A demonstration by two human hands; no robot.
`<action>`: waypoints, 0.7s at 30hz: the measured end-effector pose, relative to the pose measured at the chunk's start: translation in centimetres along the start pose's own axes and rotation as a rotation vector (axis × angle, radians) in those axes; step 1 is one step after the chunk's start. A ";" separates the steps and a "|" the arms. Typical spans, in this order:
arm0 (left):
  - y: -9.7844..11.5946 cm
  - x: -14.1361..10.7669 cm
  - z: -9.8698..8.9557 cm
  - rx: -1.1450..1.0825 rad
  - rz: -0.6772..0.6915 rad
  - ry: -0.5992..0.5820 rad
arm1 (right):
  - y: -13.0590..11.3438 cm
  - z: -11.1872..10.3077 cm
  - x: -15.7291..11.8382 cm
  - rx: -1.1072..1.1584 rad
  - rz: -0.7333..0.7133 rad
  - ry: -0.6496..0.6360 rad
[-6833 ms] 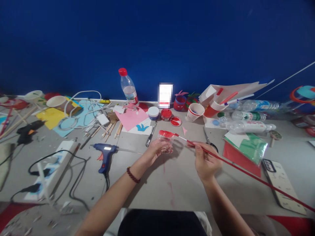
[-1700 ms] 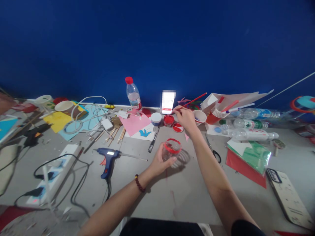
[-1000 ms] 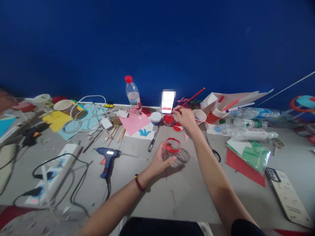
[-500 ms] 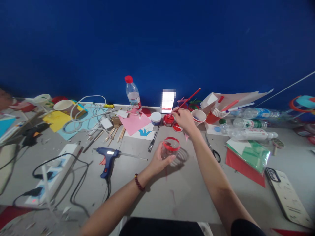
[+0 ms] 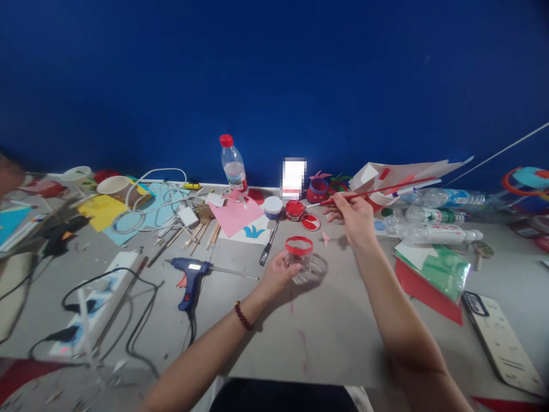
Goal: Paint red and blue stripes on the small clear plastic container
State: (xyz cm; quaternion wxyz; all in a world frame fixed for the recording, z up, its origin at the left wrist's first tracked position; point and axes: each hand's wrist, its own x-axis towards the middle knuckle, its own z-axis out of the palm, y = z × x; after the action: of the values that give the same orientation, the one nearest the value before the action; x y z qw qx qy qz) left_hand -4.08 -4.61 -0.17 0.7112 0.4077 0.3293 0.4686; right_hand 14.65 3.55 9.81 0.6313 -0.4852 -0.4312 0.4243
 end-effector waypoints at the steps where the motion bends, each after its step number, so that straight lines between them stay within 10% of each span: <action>1: -0.1 0.0 -0.1 -0.002 -0.003 0.005 | -0.2 -0.3 -0.6 0.034 0.014 -0.007; 21: 0.8 0.0 0.4 -0.046 -0.030 0.152 | 3.2 -1.4 -10.2 0.224 0.059 0.167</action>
State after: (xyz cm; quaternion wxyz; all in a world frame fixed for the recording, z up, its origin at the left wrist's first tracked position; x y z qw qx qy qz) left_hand -4.11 -4.57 0.73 0.7003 0.3494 0.3778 0.4948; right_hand 12.87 -6.04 5.13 0.7025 -0.4580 -0.3126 0.4461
